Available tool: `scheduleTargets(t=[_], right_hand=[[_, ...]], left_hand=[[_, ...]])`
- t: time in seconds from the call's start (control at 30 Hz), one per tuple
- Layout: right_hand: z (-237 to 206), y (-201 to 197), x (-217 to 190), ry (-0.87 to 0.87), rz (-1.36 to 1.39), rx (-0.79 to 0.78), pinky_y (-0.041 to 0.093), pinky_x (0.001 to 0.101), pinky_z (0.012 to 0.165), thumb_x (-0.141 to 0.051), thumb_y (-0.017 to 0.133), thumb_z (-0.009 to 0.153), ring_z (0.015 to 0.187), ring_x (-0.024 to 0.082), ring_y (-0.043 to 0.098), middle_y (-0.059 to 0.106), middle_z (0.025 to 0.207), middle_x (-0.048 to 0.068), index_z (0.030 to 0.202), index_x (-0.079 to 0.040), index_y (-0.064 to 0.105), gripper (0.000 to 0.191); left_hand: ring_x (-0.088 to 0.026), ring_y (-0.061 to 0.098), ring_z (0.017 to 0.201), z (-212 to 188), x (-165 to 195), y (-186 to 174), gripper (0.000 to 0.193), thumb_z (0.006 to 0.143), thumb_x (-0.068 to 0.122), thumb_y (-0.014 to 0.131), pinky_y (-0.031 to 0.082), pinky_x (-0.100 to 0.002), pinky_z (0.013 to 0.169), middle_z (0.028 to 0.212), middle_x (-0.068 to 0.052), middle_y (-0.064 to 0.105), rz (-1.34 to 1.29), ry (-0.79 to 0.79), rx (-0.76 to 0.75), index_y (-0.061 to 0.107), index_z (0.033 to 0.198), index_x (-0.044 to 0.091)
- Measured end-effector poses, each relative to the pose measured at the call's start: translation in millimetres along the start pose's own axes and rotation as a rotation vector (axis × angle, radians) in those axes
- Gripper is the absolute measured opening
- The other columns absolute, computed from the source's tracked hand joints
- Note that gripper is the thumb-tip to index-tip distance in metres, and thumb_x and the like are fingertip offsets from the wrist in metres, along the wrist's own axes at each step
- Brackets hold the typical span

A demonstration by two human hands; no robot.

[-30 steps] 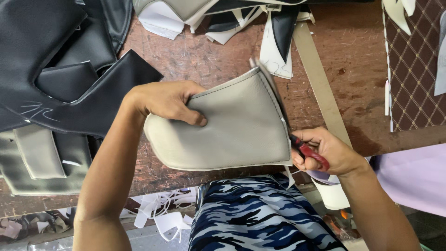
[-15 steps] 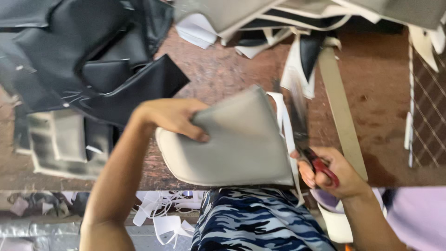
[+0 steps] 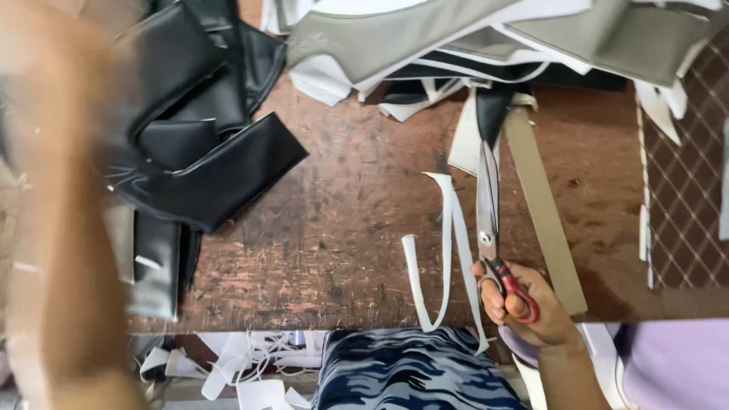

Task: The person trims excess white foam backing from upholstered vinyl panels using scissors. They hold each panel with one hand, cut away the overhanging foam along the stitched edges, rotate the panel to reach different sides, and set finished panels on the work table.

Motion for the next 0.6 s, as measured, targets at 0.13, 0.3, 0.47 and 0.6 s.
scheduleTargets(t=[0.13, 0.3, 0.47, 0.6], right_hand=[[-5, 4, -1, -0.059, 0.057, 0.047, 0.043, 0.0257, 0.061, -0.041, 0.089, 0.078, 0.073, 0.012, 0.054, 0.056, 0.083, 0.003, 0.135, 0.013, 0.052, 0.086], [-16, 10, -9, -0.09, 0.074, 0.083, 0.043, 0.024, 0.061, -0.037, 0.088, 0.08, 0.076, 0.011, 0.054, 0.056, 0.086, 0.003, 0.137, 0.011, 0.049, 0.084], [-18, 8, -15, -0.135, 0.105, 0.129, 0.044, 0.026, 0.062, -0.037, 0.084, 0.084, 0.076, 0.013, 0.055, 0.057, 0.087, 0.004, 0.138, 0.01, 0.049, 0.079], [-11, 0, -21, -0.151, 0.118, 0.178, 0.043, 0.0263, 0.063, -0.035, 0.082, 0.087, 0.076, 0.013, 0.053, 0.055, 0.087, 0.004, 0.137, 0.01, 0.049, 0.075]], left_hand=[[-0.039, 0.047, 0.131, -91, 199, 137, 0.081, 0.075, 0.071, 0.069, 0.03, -0.058, 0.112, 0.144, -0.015, 0.054, -0.689, 0.233, -0.437, 0.062, 0.138, 0.019], [-0.041, 0.032, 0.145, -254, 400, 220, 0.082, 0.072, 0.073, 0.068, 0.017, -0.071, 0.111, 0.158, -0.013, 0.039, -0.609, 0.678, -0.8, 0.057, 0.141, 0.03], [-0.033, 0.033, 0.152, -273, 379, 211, 0.065, 0.092, 0.05, 0.065, 0.029, -0.067, 0.114, 0.164, -0.009, 0.033, -0.598, 0.641, -0.723, 0.049, 0.15, 0.028], [-0.023, 0.021, 0.151, -323, 259, 209, 0.063, 0.092, 0.05, 0.064, 0.019, -0.07, 0.114, 0.163, 0.0, 0.026, -0.476, 0.236, -1.021, 0.045, 0.147, 0.026]])
Point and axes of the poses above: each hand's wrist, its own z-axis towards the middle knuckle, its own y-axis out of the palm, x = y × z, the point moved 9 cm from there along z, towards the middle knuckle
